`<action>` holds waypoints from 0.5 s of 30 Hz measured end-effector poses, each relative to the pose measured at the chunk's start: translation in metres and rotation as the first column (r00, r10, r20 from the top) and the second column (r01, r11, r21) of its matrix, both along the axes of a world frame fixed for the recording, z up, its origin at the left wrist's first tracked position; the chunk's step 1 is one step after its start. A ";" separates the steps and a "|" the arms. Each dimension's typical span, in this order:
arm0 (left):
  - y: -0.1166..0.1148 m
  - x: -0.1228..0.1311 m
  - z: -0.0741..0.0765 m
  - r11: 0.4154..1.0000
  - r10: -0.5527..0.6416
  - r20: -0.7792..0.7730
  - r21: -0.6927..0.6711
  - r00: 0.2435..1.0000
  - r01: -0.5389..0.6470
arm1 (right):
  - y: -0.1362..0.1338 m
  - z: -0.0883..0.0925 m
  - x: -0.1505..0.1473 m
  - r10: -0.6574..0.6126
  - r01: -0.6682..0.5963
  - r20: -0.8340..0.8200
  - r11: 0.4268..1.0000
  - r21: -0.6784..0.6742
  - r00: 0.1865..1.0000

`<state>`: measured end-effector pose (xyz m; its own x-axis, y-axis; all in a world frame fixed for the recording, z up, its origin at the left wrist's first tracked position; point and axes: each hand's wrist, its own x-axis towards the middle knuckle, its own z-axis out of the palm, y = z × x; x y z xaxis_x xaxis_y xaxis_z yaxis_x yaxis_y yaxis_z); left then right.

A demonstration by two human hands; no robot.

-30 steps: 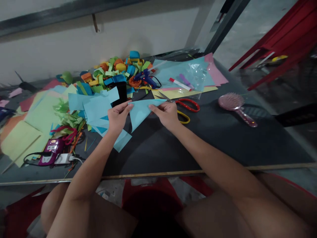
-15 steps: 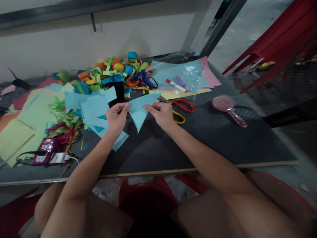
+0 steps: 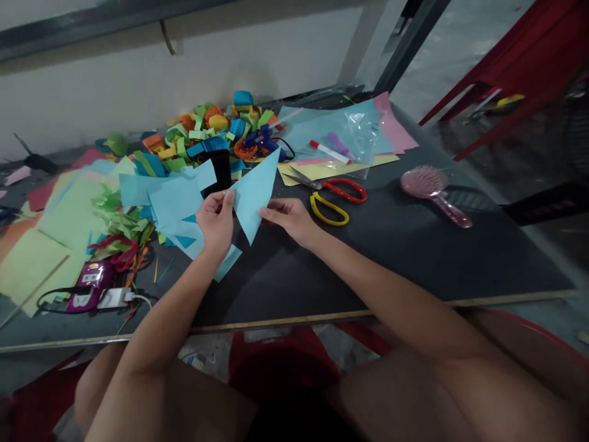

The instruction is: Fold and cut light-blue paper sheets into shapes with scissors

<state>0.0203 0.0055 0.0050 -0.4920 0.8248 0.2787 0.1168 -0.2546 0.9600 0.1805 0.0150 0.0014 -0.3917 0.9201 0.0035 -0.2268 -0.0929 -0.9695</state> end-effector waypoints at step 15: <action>0.000 0.000 -0.004 1.000 -0.001 0.039 -0.011 0.999 0.002 | -0.005 0.000 -0.003 0.195 -0.167 0.113 0.962 -0.218 0.974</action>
